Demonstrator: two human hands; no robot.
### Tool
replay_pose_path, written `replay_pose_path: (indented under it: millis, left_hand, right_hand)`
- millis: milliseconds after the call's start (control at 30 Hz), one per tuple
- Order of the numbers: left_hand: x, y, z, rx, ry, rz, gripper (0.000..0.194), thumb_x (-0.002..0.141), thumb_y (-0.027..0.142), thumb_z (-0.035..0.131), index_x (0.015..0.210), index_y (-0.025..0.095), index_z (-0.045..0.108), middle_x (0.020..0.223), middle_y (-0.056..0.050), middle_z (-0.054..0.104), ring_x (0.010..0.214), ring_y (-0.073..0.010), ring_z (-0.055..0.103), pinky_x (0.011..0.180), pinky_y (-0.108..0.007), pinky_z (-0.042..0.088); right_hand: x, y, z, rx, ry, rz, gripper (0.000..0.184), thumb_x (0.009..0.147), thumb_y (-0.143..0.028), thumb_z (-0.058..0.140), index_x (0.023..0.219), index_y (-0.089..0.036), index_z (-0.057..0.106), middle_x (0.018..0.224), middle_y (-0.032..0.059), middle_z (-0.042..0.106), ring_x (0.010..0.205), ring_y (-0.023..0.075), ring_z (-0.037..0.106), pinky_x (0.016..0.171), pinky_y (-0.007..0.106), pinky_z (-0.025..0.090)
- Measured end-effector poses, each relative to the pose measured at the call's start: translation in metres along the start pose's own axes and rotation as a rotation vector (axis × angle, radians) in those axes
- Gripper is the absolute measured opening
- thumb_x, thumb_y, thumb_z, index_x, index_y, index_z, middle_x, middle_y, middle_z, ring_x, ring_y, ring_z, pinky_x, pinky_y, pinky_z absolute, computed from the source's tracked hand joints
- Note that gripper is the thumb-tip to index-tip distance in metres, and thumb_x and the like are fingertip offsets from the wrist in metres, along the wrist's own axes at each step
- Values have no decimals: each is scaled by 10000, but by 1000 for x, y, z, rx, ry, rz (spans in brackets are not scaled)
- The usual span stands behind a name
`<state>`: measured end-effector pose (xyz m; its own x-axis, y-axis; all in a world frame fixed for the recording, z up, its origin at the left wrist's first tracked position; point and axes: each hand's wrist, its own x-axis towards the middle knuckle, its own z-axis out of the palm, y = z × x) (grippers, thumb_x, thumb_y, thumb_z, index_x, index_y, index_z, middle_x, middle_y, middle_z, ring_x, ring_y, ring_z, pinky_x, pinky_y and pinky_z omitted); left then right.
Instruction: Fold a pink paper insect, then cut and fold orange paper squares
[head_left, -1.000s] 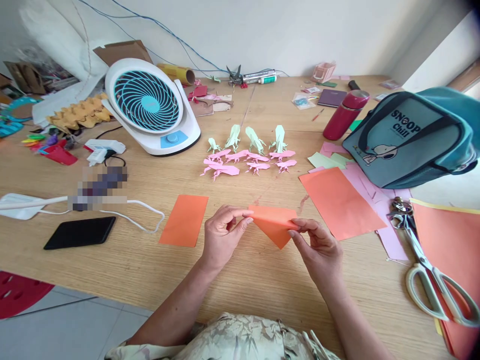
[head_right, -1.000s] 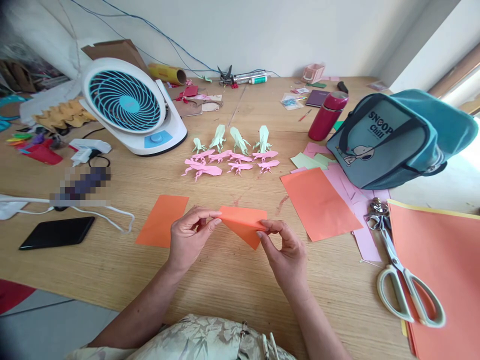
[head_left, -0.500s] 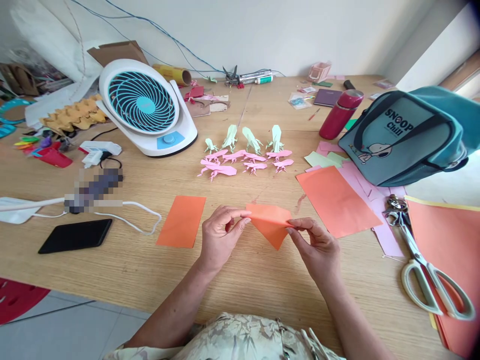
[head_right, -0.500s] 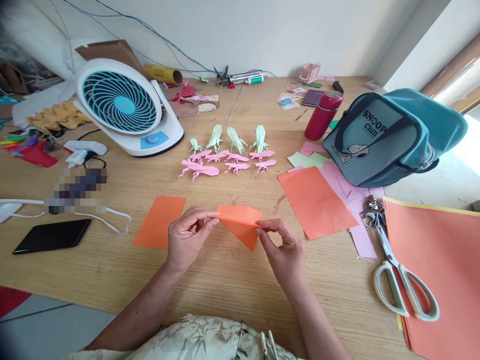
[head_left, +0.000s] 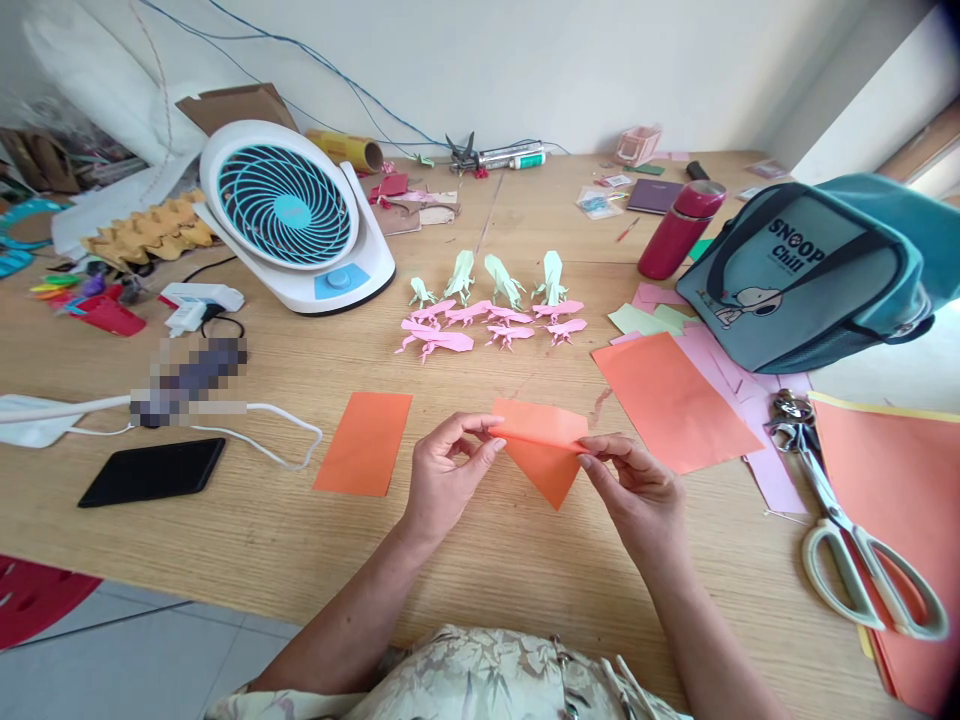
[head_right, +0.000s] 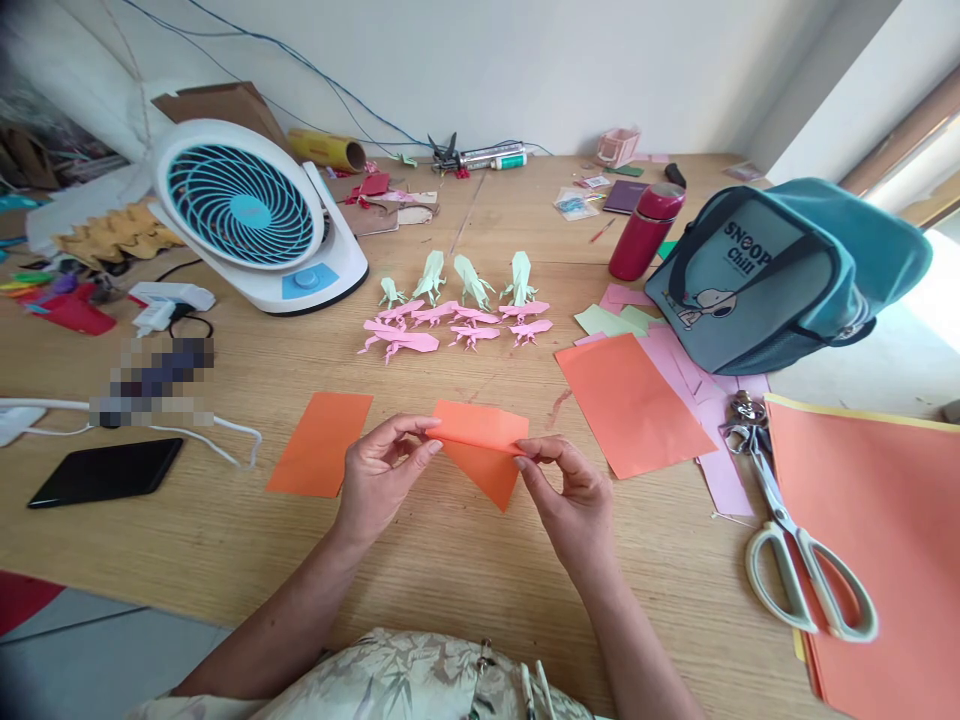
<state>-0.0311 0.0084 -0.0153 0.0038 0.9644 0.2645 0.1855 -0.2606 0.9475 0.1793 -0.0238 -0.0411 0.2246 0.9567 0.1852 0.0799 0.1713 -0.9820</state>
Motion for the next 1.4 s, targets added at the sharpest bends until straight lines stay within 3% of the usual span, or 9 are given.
replay_pose_path:
  millis: [400,533,633,933,1000,1067,1167,1300,1400]
  left_hand:
    - [-12,-4,15,-81,-46,-31,381,802,196,731,1181,227,697,990,-48,746,695,-86,626,699,-171,541]
    - [-12,-3,15,-81,-31,-29,473,810,212,733,1274,208,644,809,-23,735,669,-89,618,683,-167,539]
    - [-16,-1,16,-30,-61,-13,541,824,218,724,1348,226,592,557,63,598,474,-49,446,518,-125,459]
    - [-22,-6,21,34,-163,39,559,863,206,682,1401,252,536,492,108,467,404,-36,302,398,-118,348]
    - [-18,-7,18,89,-137,107,573,875,237,678,1422,256,509,699,32,638,527,-62,498,523,-146,482]
    - [-13,-6,13,216,-12,237,552,870,254,690,1400,265,533,1050,-71,669,863,-145,636,770,-252,566]
    - [-7,-1,7,474,164,464,425,840,218,725,1255,276,652,1277,-111,561,1190,-239,548,999,-406,491]
    - [-10,5,12,573,-88,678,312,868,174,686,1166,268,682,1228,-63,664,1265,-244,541,1101,-468,382]
    - [-12,7,19,532,-179,671,269,911,168,630,1168,235,666,1169,-50,724,1231,-216,595,1129,-457,346]
  right_hand:
    - [-4,2,3,11,-76,-23,211,853,-255,717,1053,-324,717,1003,30,691,933,192,612,849,370,490]
    - [-4,3,5,8,-109,10,267,861,-274,708,1121,-336,691,966,21,668,922,184,590,882,374,465]
    - [-4,2,6,29,-78,9,276,869,-266,698,1133,-344,677,880,1,633,872,169,571,874,364,458]
    - [-6,-1,9,118,-68,-28,307,865,-228,698,1149,-337,652,886,-3,599,871,160,564,879,350,461]
    - [-6,-1,9,133,-47,-22,313,859,-224,702,1146,-333,639,860,-10,589,849,155,564,876,345,466]
    - [-5,0,8,138,-27,-6,343,855,-223,706,1164,-335,608,833,-20,583,819,151,561,850,336,471]
    - [-6,1,9,101,-17,9,371,855,-235,703,1187,-331,569,821,-23,589,808,154,559,821,333,466]
    - [-9,-1,11,31,-59,-10,382,855,-239,698,1200,-317,555,840,-14,618,829,164,574,826,345,461]
    - [-11,-3,13,8,-81,-41,399,859,-225,691,1218,-312,542,855,-10,644,831,166,588,821,347,471]
